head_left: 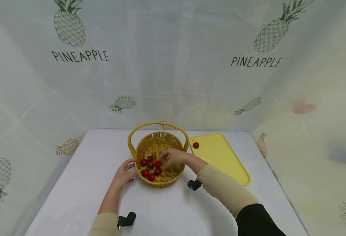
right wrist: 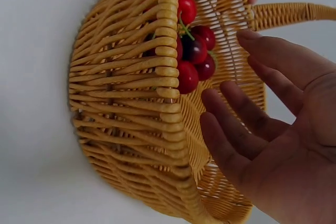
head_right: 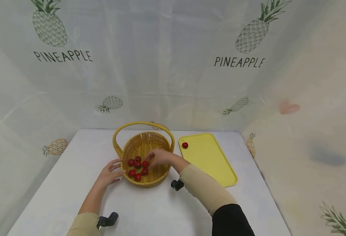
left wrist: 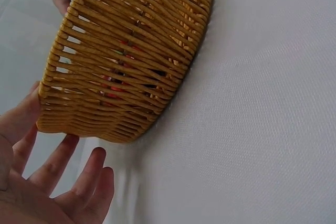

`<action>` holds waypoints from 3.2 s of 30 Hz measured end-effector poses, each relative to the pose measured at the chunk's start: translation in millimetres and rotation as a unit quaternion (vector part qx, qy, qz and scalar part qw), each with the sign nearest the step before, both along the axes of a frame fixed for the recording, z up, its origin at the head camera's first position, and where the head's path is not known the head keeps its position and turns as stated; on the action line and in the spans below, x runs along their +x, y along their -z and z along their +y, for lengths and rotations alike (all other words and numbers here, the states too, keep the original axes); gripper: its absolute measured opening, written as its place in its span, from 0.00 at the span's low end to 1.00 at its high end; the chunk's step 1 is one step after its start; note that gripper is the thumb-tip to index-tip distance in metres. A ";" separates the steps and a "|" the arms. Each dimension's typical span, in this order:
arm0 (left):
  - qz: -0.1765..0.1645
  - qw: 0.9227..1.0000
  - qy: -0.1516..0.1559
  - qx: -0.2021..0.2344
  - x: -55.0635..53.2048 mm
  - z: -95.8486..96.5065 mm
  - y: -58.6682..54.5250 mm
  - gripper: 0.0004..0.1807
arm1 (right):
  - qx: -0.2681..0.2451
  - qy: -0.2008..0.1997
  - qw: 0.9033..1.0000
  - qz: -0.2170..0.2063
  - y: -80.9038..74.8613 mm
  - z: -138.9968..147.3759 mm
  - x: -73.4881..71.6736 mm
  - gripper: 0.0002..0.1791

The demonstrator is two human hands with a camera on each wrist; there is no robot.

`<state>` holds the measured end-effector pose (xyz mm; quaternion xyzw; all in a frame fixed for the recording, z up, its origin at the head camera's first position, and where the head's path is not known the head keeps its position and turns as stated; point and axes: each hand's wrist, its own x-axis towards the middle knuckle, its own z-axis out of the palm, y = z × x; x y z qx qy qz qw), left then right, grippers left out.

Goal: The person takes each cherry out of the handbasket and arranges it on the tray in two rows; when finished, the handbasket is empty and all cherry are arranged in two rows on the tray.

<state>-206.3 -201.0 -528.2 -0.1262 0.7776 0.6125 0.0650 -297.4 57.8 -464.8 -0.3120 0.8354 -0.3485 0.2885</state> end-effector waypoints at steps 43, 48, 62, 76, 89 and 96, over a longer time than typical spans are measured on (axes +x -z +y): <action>0.001 1.000 -0.008 0.008 1.4 4.2 0.4 0.31 | 0.095 0.042 0.994 -0.029 27.7 -30.0 -19.5 0.18; 0.003 1.000 -0.004 0.010 1.8 3.5 0.1 0.31 | 0.070 0.048 0.996 -0.023 23.8 -24.6 -17.0 0.18; 0.005 1.000 0.008 0.011 5.0 2.3 -3.1 0.31 | 0.010 0.035 0.999 0.018 4.2 -8.0 -3.6 0.14; 0.000 1.000 0.013 0.008 5.4 1.4 0.6 0.31 | -0.015 -0.008 0.999 0.049 -12.4 25.8 13.4 0.08; -0.004 1.000 0.015 0.002 5.8 0.9 1.5 0.32 | -0.035 -0.009 0.999 0.031 -29.9 72.5 16.4 0.14; -0.005 1.000 0.016 0.004 5.9 1.9 1.7 0.33 | -0.089 -0.025 0.995 0.027 -33.4 93.8 13.5 0.12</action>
